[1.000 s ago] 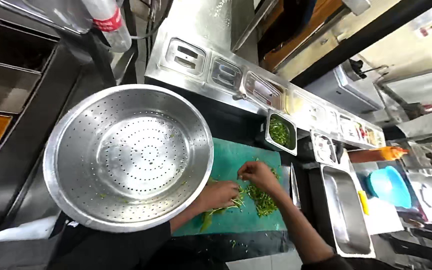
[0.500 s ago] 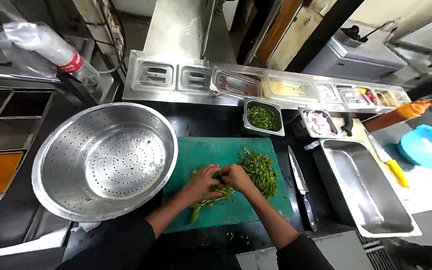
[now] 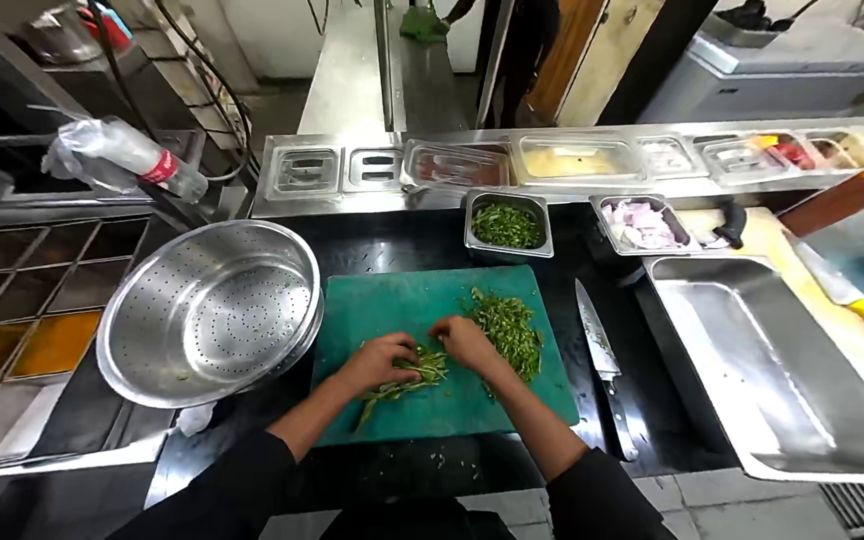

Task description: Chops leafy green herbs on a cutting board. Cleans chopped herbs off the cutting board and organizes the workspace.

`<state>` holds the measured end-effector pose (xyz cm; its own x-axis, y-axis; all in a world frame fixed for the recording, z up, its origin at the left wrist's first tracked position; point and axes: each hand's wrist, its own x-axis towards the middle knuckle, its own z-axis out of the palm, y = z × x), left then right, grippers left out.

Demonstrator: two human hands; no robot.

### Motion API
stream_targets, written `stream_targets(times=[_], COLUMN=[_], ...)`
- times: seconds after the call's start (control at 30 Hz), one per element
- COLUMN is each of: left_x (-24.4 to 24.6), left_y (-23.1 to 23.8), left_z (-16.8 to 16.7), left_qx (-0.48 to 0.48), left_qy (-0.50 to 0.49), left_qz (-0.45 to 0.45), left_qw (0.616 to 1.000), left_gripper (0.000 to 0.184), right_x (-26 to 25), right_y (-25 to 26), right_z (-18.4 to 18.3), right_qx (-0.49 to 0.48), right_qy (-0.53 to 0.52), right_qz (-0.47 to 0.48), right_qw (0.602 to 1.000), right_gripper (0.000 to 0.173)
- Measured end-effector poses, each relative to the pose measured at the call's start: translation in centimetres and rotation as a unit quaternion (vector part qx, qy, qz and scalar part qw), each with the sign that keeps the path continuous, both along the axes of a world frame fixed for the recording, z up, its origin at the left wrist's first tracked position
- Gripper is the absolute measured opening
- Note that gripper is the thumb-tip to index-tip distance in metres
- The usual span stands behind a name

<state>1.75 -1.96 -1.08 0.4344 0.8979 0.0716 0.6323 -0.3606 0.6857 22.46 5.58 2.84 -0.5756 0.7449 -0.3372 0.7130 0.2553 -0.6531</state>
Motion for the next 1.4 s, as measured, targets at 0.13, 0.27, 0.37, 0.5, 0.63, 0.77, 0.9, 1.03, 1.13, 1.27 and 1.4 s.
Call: stream_targets(times=[0.13, 0.27, 0.37, 0.5, 0.63, 0.77, 0.9, 1.03, 1.13, 1.27, 1.4], left_x=[0.0, 0.1, 0.0, 0.3, 0.3, 0.0, -0.1, -0.1, 0.0, 0.2, 0.3], left_y=[0.7, 0.6, 0.9, 1.7, 1.7, 1.4, 1.1, 1.1, 0.4, -0.4, 0.1], left_z=[0.1, 0.3, 0.4, 1.4, 1.2, 0.5, -0.2, -0.2, 0.2, -0.5, -0.7], left_qx=[0.085, 0.02, -0.007, -0.037, -0.02, 0.029, 0.066, 0.068, 0.086, 0.098, 0.083], left_qy=[0.092, 0.053, 0.041, 0.087, 0.081, 0.058, 0.062, 0.074, 0.098, 0.095, 0.056], left_qz=[-0.027, -0.055, -0.081, -0.115, -0.124, -0.146, -0.173, -0.187, -0.181, -0.159, -0.145], left_qw=[0.992, 0.997, 0.996, 0.989, 0.989, 0.987, 0.981, 0.977, 0.975, 0.978, 0.984], left_gripper=[0.018, 0.016, 0.017, 0.021, 0.021, 0.011, 0.01, 0.019, 0.029, 0.03, 0.014], right_x=[-0.3, -0.6, 0.0, 6.9, 17.7, 21.4, 15.3, 3.3, -2.1, -4.5, -4.2], right_y=[-2.4, -5.8, -7.4, -8.1, -8.2, -9.6, -10.1, -6.5, -3.9, -3.3, -1.8], right_z=[-1.2, -2.4, -1.6, 0.7, -2.6, -6.1, -1.7, -0.2, -0.6, -0.2, 0.2], right_qx=[0.004, 0.025, 0.052, 0.235, 0.249, 0.258, 0.291, 0.185, 0.098, 0.11, 0.055], right_qy=[-0.016, -0.009, 0.001, 0.118, -0.008, -0.03, 0.068, 0.081, -0.045, -0.133, -0.143], right_qz=[0.04, 0.027, 0.012, -0.221, -0.462, -0.518, -0.392, -0.179, -0.104, -0.107, -0.147], right_qw=[0.999, 0.999, 0.999, 0.939, 0.851, 0.815, 0.87, 0.963, 0.989, 0.979, 0.977], right_gripper=[0.03, 0.039, 0.045, 0.032, 0.046, 0.045, 0.023, 0.025, 0.034, 0.03, 0.024])
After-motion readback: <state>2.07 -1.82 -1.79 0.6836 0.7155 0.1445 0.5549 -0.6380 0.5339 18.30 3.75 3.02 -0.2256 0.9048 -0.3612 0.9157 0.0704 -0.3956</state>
